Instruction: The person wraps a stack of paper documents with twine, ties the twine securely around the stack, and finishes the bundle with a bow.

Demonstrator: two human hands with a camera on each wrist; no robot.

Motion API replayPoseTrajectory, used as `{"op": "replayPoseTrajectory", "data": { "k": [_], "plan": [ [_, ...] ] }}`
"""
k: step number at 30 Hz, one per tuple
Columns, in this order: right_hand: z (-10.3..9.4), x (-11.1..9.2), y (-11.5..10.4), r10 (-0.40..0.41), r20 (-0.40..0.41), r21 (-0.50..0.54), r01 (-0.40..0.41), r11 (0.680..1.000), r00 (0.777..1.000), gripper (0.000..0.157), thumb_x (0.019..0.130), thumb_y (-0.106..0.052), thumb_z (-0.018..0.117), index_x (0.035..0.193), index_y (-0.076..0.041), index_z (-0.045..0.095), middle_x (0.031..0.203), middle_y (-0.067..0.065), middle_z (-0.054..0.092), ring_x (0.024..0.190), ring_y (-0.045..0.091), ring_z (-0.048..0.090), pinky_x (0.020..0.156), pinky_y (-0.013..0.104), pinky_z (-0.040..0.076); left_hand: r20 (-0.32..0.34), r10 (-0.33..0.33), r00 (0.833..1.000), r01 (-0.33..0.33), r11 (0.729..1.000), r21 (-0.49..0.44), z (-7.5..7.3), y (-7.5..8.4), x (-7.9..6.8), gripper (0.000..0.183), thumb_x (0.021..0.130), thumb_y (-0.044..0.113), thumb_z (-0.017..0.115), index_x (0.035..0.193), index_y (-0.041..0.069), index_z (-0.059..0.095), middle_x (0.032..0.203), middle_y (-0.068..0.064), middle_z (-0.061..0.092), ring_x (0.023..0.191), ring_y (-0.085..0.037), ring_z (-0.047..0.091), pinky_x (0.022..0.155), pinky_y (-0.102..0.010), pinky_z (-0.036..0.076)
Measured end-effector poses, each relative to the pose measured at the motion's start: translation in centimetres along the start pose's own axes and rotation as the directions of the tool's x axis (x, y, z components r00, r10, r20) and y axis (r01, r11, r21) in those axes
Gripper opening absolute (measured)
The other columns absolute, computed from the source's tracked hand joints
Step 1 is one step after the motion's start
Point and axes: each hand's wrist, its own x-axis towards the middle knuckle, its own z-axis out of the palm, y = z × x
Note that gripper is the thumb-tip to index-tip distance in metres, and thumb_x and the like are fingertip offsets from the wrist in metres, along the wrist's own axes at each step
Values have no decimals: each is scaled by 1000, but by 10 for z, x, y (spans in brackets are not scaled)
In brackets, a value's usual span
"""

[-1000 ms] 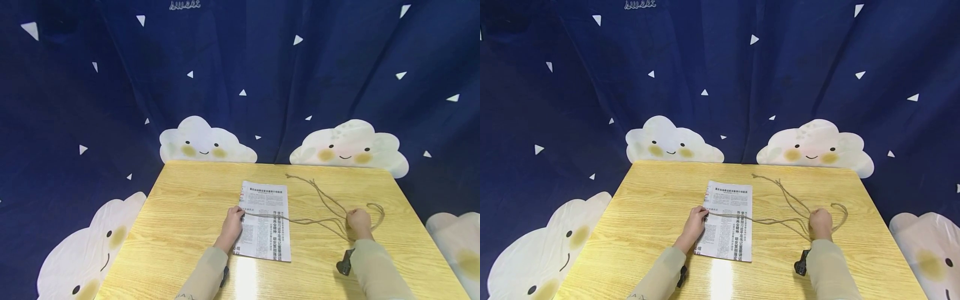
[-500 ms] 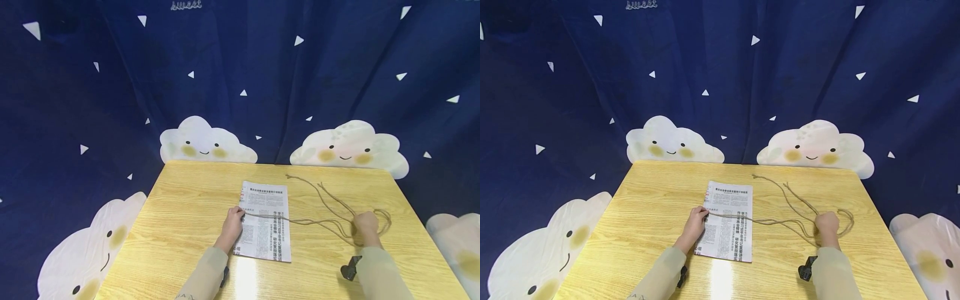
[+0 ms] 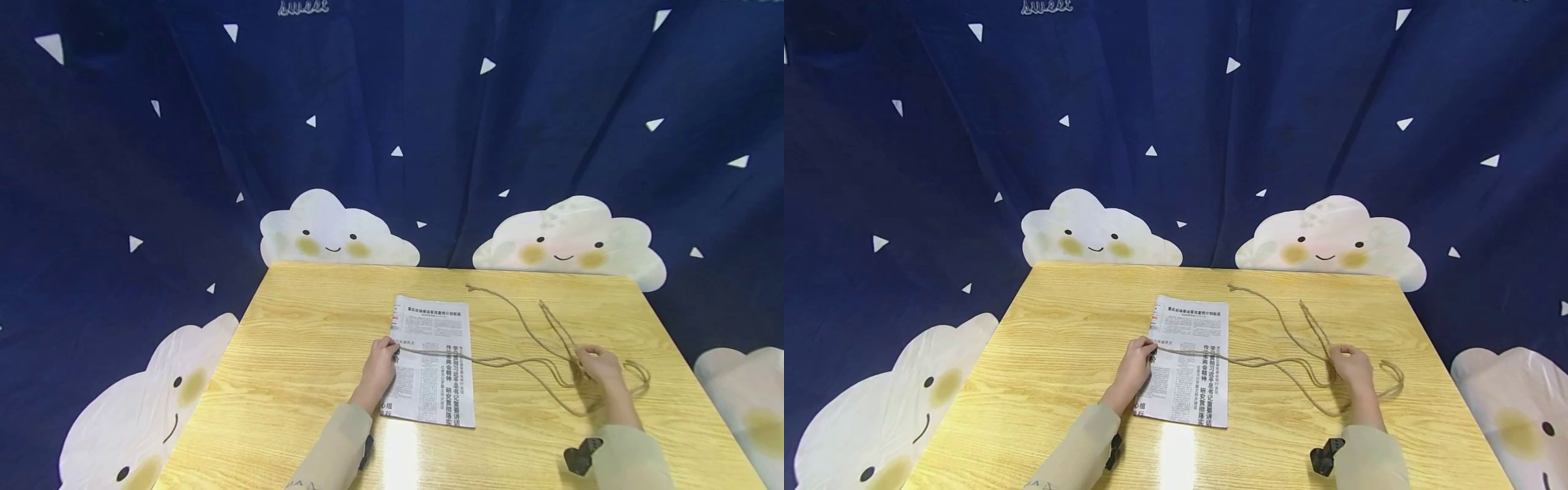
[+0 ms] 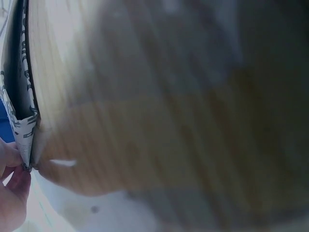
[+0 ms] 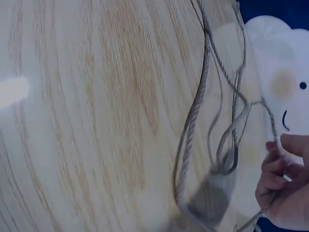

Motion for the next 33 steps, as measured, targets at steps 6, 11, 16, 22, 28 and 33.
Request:
{"op": "replayPoseTrajectory", "data": {
  "k": [6,11,16,22,28,33],
  "plan": [
    [17,-3,-21,-130,-87,10,131,991,988,53,98,-33,35,124,13,42,113,33,49,92,37,54,65,33,50,-1,-5,1000,5,1000,-11,0,0,0,31,84,-8,50,110,0,63,108,-3,55,108,-19,49,92,-28,46],
    [33,0,-43,-252,-71,41,255,966,965,48,99,-29,38,122,12,44,105,25,54,88,29,54,65,26,49,-34,15,999,-16,1000,-23,1,-1,0,31,82,-9,50,107,-1,64,106,-4,57,106,-20,50,91,-29,47],
    [50,5,-61,-328,-46,88,330,940,944,48,97,-34,43,122,7,48,108,19,51,90,22,47,67,21,45,-54,32,998,-33,999,-16,1,-3,2,27,83,-8,52,105,0,66,104,-4,57,103,-19,52,90,-28,47],
    [71,8,-79,-370,-19,143,368,919,929,47,94,-37,48,117,3,53,102,15,54,84,18,49,69,22,46,-74,54,996,-54,999,5,1,-4,4,18,86,2,58,100,3,68,99,-3,58,99,-17,53,87,-26,48],
    [93,17,-91,-392,9,150,387,910,920,45,93,-36,51,113,4,57,96,12,59,87,27,53,68,24,47,-90,54,994,-55,998,-2,1,-3,7,14,87,8,59,95,5,69,94,-1,58,93,-15,53,82,-25,49],
    [105,20,-101,-378,23,180,368,912,925,41,92,-32,53,110,6,58,84,11,57,76,23,52,63,30,48,-81,41,996,-40,999,8,2,-1,10,15,87,11,59,97,6,69,95,0,57,91,-14,51,80,-24,49]
  ]
}}
